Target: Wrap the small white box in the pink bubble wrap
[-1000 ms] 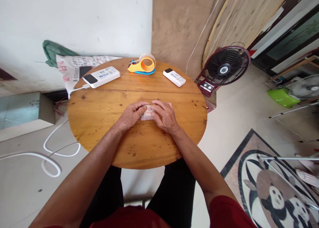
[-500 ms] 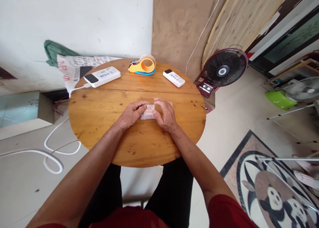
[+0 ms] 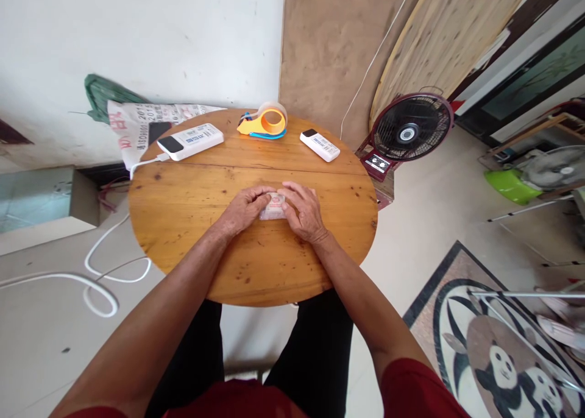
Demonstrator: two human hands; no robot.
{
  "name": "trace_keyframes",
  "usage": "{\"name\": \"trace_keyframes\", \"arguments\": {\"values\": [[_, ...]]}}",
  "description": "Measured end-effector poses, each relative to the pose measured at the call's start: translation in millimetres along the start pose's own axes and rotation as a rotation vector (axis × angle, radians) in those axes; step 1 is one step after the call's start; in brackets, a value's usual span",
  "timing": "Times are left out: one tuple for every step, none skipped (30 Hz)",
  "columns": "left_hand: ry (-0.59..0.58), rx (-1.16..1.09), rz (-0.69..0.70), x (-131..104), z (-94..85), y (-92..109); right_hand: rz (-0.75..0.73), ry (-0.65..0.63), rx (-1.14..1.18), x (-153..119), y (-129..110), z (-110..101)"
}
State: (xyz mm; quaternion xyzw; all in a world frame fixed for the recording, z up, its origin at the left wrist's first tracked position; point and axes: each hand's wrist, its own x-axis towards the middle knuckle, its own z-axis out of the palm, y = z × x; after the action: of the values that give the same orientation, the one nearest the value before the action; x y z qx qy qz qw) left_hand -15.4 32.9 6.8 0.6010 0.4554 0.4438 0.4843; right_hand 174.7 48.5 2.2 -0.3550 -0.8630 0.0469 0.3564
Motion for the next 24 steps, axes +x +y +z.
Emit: {"name": "trace_keyframes", "arguments": {"values": [[0.002, 0.000, 0.004, 0.2, 0.0, 0.1, 0.000, -0.005, -0.004, -0.1, 0.0, 0.1], [0.005, 0.002, 0.008, 0.3, 0.0, 0.2, 0.003, -0.015, -0.008, -0.1, 0.0, 0.2], [0.007, 0.003, 0.011, 0.4, 0.0, 0.5, 0.007, -0.025, -0.012, -0.1, 0.0, 0.3], [0.008, 0.005, 0.013, 0.3, 0.0, 0.8, 0.011, -0.036, -0.016, 0.0, 0.0, 0.4], [0.008, 0.006, 0.014, 0.2, 0.0, 1.0, 0.014, -0.044, -0.020, 0.1, -0.1, 0.6], [0.008, 0.008, 0.016, 0.1, -0.1, 1.2, 0.016, -0.049, -0.024, 0.3, -0.3, 0.7], [0.006, 0.012, 0.018, 0.0, -0.1, 1.3, 0.016, -0.049, -0.028, 0.6, -0.6, 0.9], [0.002, 0.016, 0.021, -0.1, -0.1, 1.2, 0.014, -0.047, -0.033, 1.0, -1.0, 1.0], [0.000, 0.019, 0.023, -0.1, -0.1, 1.1, 0.012, -0.043, -0.039, 1.3, -1.4, 1.2], [-0.002, 0.021, 0.023, -0.1, 0.0, 0.9, 0.013, -0.041, -0.045, 1.7, -1.8, 1.3], [-0.002, 0.021, 0.022, -0.1, 0.0, 0.7, 0.016, -0.040, -0.051, 1.9, -2.1, 1.3], [0.000, 0.021, 0.021, 0.0, 0.0, 0.5, 0.018, -0.039, -0.052, 2.0, -2.3, 1.3], [0.007, 0.021, 0.020, 0.0, -0.1, 0.3, 0.019, -0.037, -0.047, 2.1, -2.2, 1.2], [0.013, 0.020, 0.017, 0.0, -0.2, 0.1, 0.019, -0.030, -0.032, 2.0, -1.8, 1.2], [0.015, 0.020, 0.012, 0.0, -0.3, -0.1, 0.023, -0.015, -0.007, 1.8, -1.2, 1.2], [0.015, 0.018, 0.005, -0.2, -0.3, -0.2, 0.032, 0.012, 0.026, 1.5, -0.2, 1.2], [0.014, 0.014, -0.004, -0.4, -0.4, -0.4, 0.048, 0.049, 0.061, 1.3, 0.9, 1.3], [0.011, 0.008, -0.014, -0.8, -0.3, -0.6, 0.070, 0.086, 0.094, 1.2, 2.1, 1.5], [0.011, 0.000, -0.022, -1.3, -0.2, -0.9, 0.094, 0.117, 0.123, 1.0, 3.2, 1.6], [0.015, -0.009, -0.029, -1.9, 0.1, -1.0, 0.114, 0.139, 0.145, 1.0, 4.1, 1.7], [0.025, -0.016, -0.033, -2.7, 0.5, -1.0, 0.125, 0.147, 0.161, 1.0, 4.6, 1.7], [0.037, -0.022, -0.034, -3.5, 1.0, -0.8, 0.128, 0.146, 0.173, 1.0, 4.8, 1.6], [0.050, -0.027, -0.033, -4.3, 1.5, -0.3, 0.123, 0.140, 0.182, 1.1, 4.5, 1.4], [0.058, -0.029, -0.028, -5.0, 1.9, 0.4, 0.113, 0.135, 0.190, 1.1, 3.9, 1.3]]}}
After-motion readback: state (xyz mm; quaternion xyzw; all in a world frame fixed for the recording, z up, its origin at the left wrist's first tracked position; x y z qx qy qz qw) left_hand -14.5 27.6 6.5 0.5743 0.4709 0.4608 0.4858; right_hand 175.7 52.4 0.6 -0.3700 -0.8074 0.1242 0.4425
